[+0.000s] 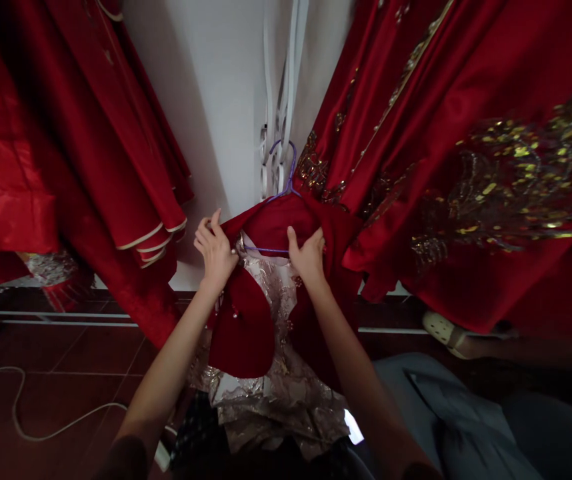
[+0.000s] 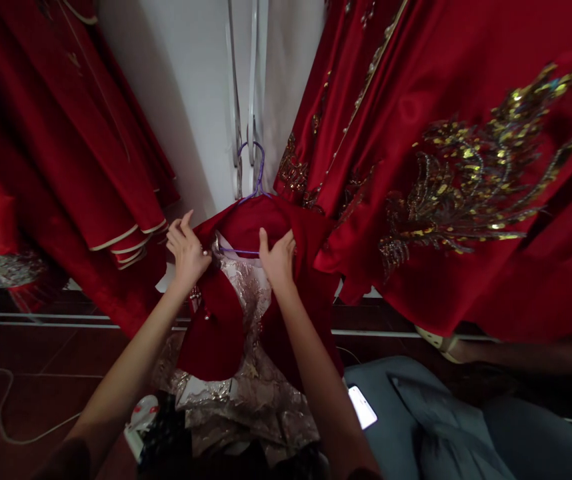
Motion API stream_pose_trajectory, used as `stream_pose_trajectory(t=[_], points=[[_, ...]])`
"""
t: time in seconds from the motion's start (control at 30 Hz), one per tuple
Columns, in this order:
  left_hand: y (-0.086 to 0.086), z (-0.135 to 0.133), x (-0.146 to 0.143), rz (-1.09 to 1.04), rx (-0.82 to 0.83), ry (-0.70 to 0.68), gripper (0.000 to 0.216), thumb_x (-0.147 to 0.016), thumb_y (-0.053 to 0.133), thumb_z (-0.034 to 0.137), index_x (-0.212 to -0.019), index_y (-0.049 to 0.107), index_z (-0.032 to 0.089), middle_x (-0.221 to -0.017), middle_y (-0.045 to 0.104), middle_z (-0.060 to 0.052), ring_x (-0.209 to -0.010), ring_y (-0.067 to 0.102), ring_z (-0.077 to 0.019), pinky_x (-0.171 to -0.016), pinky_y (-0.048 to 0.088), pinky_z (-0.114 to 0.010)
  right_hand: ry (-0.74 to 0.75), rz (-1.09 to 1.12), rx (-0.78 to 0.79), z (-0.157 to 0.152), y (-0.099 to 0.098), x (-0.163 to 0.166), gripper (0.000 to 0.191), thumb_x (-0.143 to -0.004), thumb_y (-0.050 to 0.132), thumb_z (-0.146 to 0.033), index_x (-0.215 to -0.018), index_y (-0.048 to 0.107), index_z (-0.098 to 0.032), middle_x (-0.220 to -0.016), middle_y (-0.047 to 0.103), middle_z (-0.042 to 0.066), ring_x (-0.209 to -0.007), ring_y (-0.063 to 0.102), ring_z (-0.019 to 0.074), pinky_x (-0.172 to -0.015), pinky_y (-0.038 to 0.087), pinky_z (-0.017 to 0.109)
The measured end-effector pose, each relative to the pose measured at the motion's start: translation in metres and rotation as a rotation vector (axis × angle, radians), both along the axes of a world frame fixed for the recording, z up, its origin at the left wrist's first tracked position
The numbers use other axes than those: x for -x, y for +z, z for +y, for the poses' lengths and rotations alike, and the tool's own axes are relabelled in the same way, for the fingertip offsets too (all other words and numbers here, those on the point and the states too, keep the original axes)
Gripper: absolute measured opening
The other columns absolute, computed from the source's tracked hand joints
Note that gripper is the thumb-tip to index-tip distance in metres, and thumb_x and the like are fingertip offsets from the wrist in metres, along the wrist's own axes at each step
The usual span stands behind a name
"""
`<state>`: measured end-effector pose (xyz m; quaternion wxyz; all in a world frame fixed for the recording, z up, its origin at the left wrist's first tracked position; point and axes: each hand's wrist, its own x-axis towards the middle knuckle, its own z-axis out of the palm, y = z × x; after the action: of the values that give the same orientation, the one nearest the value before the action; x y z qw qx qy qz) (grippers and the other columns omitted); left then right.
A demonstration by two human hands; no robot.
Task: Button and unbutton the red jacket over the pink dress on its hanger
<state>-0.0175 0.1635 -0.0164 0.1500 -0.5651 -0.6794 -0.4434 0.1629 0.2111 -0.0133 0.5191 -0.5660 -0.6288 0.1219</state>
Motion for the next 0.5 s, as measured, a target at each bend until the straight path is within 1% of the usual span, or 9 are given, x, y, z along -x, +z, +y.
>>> stream_pose_trajectory(t=[0.07, 0.1, 0.17, 0.2, 0.27, 0.33, 0.4, 0.43, 0.5], points=[[-0.011, 0.004, 0.009, -0.023, 0.040, -0.085, 0.088, -0.062, 0.065, 0.014, -0.139, 0.023, 0.015, -0.134, 0.028, -0.022, -0.126, 0.032, -0.0391, -0.098, 0.033, -0.055, -0.050, -0.084, -0.018, 0.009, 0.000, -0.019, 0.090, -0.082, 0.031, -0.071, -0.132, 0.031, 0.004, -0.134, 0.037, 0.035, -0.130, 0.034, 0.0397, -0.104, 0.027, 0.056], [-0.016, 0.005, 0.012, -0.023, 0.040, -0.124, 0.086, -0.062, 0.066, 0.015, -0.138, 0.024, 0.015, -0.135, 0.027, -0.022, -0.128, 0.030, -0.0382, -0.100, 0.033, -0.054, -0.077, -0.121, -0.031, 0.013, 0.001, -0.029, 0.087, -0.082, 0.032, -0.071, -0.127, 0.037, 0.003, -0.128, 0.043, 0.035, -0.126, 0.039, 0.0408, -0.101, 0.029, 0.057], [-0.022, 0.007, 0.019, -0.017, 0.006, -0.170, 0.075, -0.067, 0.061, 0.015, -0.135, 0.029, 0.016, -0.137, 0.026, -0.020, -0.133, 0.027, -0.0342, -0.105, 0.032, -0.050, -0.105, -0.198, -0.031, 0.020, 0.007, -0.048, 0.082, -0.082, 0.033, -0.070, -0.116, 0.049, 0.002, -0.116, 0.052, 0.035, -0.118, 0.047, 0.0423, -0.097, 0.034, 0.057], [-0.023, 0.007, 0.022, -0.023, -0.014, -0.177, 0.069, -0.069, 0.057, 0.014, -0.134, 0.032, 0.017, -0.138, 0.027, -0.019, -0.134, 0.028, -0.0316, -0.106, 0.032, -0.047, -0.105, -0.240, -0.004, 0.023, 0.011, -0.057, 0.078, -0.082, 0.034, -0.070, -0.110, 0.054, 0.001, -0.109, 0.056, 0.034, -0.113, 0.051, 0.0424, -0.094, 0.036, 0.056], [-0.020, 0.007, 0.030, -0.058, -0.032, -0.173, 0.059, -0.072, 0.051, 0.013, -0.130, 0.039, 0.019, -0.138, 0.032, -0.016, -0.130, 0.037, -0.0274, -0.104, 0.036, -0.041, -0.085, -0.323, 0.077, 0.027, 0.021, -0.075, 0.070, -0.082, 0.036, -0.069, -0.097, 0.061, -0.004, -0.096, 0.062, 0.029, -0.104, 0.057, 0.0409, -0.090, 0.041, 0.053], [-0.013, 0.007, 0.041, -0.100, -0.014, -0.155, 0.051, -0.074, 0.048, 0.013, -0.124, 0.047, 0.022, -0.132, 0.044, -0.012, -0.121, 0.048, -0.0253, -0.099, 0.041, -0.038, -0.051, -0.403, 0.124, 0.032, 0.033, -0.095, 0.062, -0.081, 0.040, -0.068, -0.088, 0.063, -0.011, -0.087, 0.064, 0.023, -0.097, 0.060, 0.0380, -0.086, 0.043, 0.050], [-0.004, 0.009, 0.053, -0.146, 0.035, -0.123, 0.044, -0.075, 0.046, 0.015, -0.117, 0.054, 0.024, -0.116, 0.059, -0.009, -0.107, 0.057, -0.0256, -0.092, 0.044, -0.038, 0.022, -0.482, 0.125, 0.036, 0.048, -0.115, 0.056, -0.079, 0.045, -0.068, -0.083, 0.064, -0.016, -0.082, 0.065, 0.016, -0.093, 0.061, 0.0346, -0.084, 0.045, 0.046], [0.000, 0.010, 0.060, -0.178, 0.064, -0.116, 0.040, -0.075, 0.046, 0.016, -0.113, 0.057, 0.024, -0.106, 0.064, -0.008, -0.101, 0.060, -0.0260, -0.089, 0.045, -0.038, 0.090, -0.521, 0.134, 0.038, 0.055, -0.124, 0.053, -0.077, 0.048, -0.068, -0.080, 0.064, -0.018, -0.079, 0.066, 0.013, -0.090, 0.062, 0.0324, -0.082, 0.046, 0.044], [0.007, 0.015, 0.072, -0.303, 0.115, -0.151, 0.032, -0.074, 0.047, 0.017, -0.102, 0.062, 0.021, -0.091, 0.068, -0.007, -0.091, 0.063, -0.0254, -0.083, 0.047, -0.036, 0.285, -0.579, 0.190, 0.040, 0.070, -0.141, 0.050, -0.073, 0.053, -0.069, -0.073, 0.064, -0.020, -0.072, 0.065, 0.008, -0.082, 0.063, 0.0271, -0.077, 0.048, 0.038]])
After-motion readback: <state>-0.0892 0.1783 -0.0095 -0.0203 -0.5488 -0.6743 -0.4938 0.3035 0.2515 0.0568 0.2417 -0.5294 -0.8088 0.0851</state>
